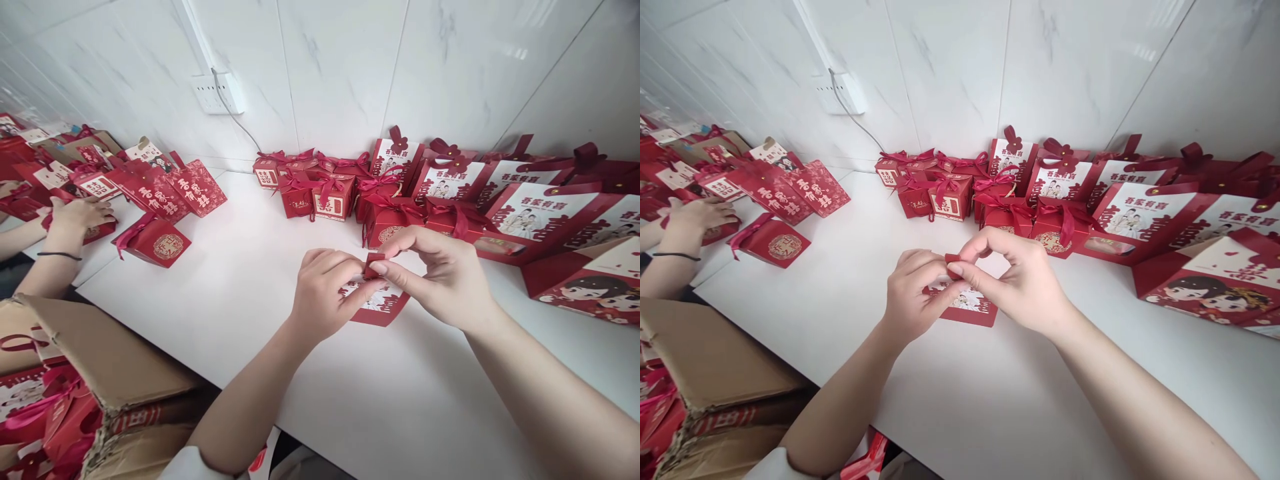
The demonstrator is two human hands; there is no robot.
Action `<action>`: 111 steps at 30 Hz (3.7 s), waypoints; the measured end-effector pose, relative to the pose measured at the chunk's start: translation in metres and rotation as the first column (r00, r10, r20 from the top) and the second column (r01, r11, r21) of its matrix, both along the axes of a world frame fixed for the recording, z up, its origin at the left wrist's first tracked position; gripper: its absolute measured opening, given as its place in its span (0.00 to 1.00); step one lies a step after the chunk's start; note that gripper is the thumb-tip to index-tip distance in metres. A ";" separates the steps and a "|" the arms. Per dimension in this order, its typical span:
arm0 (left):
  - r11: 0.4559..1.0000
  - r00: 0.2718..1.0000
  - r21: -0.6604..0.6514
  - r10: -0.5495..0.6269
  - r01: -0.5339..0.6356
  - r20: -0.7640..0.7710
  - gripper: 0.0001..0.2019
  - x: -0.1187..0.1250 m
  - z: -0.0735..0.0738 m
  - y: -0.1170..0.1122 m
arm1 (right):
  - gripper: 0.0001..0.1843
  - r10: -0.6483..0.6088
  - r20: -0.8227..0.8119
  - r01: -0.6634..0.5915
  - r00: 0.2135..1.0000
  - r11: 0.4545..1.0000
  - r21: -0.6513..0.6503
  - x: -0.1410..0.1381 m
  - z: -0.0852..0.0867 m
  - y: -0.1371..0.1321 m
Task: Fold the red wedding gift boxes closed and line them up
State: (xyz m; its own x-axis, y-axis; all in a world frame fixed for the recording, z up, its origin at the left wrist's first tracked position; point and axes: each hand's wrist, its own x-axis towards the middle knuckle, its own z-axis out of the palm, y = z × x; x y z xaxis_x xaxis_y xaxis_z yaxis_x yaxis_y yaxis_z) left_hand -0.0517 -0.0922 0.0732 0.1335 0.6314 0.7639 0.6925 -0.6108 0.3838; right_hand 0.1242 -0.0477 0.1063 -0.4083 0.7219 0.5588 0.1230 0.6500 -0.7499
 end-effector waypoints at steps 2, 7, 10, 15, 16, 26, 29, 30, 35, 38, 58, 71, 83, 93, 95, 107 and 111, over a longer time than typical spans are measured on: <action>1.000 1.000 -0.022 0.002 -0.002 0.008 0.07 0.002 0.002 -0.001 | 0.06 -0.065 -0.014 0.065 0.998 0.997 0.047 -0.002 -0.001 -0.003; 0.997 0.996 -0.057 -0.050 0.054 0.072 0.05 0.003 0.008 -0.004 | 0.05 -0.155 -0.056 0.165 0.986 0.945 0.282 -0.005 -0.007 -0.007; 0.993 0.993 -0.097 -0.056 0.066 0.103 0.05 0.002 0.010 -0.005 | 0.05 -0.133 -0.067 0.147 0.989 0.935 0.323 -0.006 -0.009 -0.006; 0.953 0.957 -0.256 -0.088 0.161 0.275 0.02 -0.003 0.014 -0.007 | 0.04 -0.023 -0.068 0.037 0.997 0.975 0.220 -0.005 -0.005 -0.006; 0.938 0.945 -0.298 -0.080 0.180 0.319 0.01 -0.005 0.015 -0.007 | 0.04 -0.013 -0.070 0.026 0.997 0.981 0.190 -0.004 -0.004 -0.007; 0.976 0.971 -0.122 -0.155 0.178 0.182 0.05 -0.010 0.014 -0.005 | 0.04 0.050 -0.125 -0.058 0.991 0.996 -0.066 -0.004 -0.002 -0.007; 0.968 0.964 -0.153 -0.167 0.200 0.206 0.05 -0.009 0.014 -0.005 | 0.07 0.068 -0.171 -0.104 0.983 0.971 -0.213 -0.006 -0.002 -0.009; 0.961 0.958 -0.186 -0.159 0.206 0.240 0.05 -0.010 0.015 -0.005 | 0.08 0.069 -0.176 -0.113 0.982 0.960 -0.257 -0.006 -0.001 -0.008; 0.785 0.868 -0.529 -0.021 0.322 0.497 0.09 -0.020 0.008 0.005 | 0.14 0.083 -0.155 -0.136 0.984 0.918 -0.373 -0.005 -0.010 0.008; 0.751 0.764 -0.565 0.128 0.342 0.632 0.13 -0.030 -0.005 0.019 | 0.22 0.119 -0.183 -0.184 0.976 0.901 -0.394 -0.008 -0.038 0.022; 0.878 0.246 -0.432 0.381 0.204 0.891 0.25 -0.059 -0.035 0.053 | 0.45 0.320 0.043 -0.302 0.947 0.925 -0.232 -0.030 -0.122 0.019; 0.920 0.443 -0.332 0.214 0.208 0.871 0.21 -0.052 -0.018 0.041 | 0.47 0.308 0.044 -0.287 0.950 0.921 -0.263 -0.033 -0.131 0.018; 0.985 0.943 -0.083 0.169 -0.151 0.288 0.13 -0.063 -0.008 0.031 | 0.46 0.333 0.168 -0.306 0.928 0.937 -0.168 -0.033 -0.128 0.016; 0.965 0.932 -0.116 0.258 -0.235 0.253 0.05 -0.062 -0.008 0.032 | 0.45 0.335 0.173 -0.305 0.926 0.935 -0.180 -0.032 -0.128 0.016; 0.956 0.926 -0.137 0.286 -0.259 0.247 0.06 -0.061 -0.009 0.032 | 0.45 0.332 0.179 -0.303 0.926 0.937 -0.173 -0.032 -0.127 0.016; 0.958 0.926 -0.137 0.279 -0.251 0.255 0.05 -0.062 -0.009 0.034 | 0.46 0.327 0.184 -0.302 0.927 0.941 -0.154 -0.032 -0.128 0.017; 0.967 0.935 -0.109 0.252 -0.231 0.250 0.05 -0.062 -0.010 0.034 | 0.44 0.331 0.184 -0.302 0.925 0.938 -0.171 -0.032 -0.127 0.016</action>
State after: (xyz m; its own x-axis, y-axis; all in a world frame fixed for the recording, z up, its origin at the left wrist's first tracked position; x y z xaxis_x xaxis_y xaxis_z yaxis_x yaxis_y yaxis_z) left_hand -0.1135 -0.0577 0.0635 -0.2270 0.6777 0.6994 0.6851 -0.3993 0.6092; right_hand 0.0925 -0.0312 -0.0211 -0.7238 0.5990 0.3426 0.0893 0.5736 -0.8143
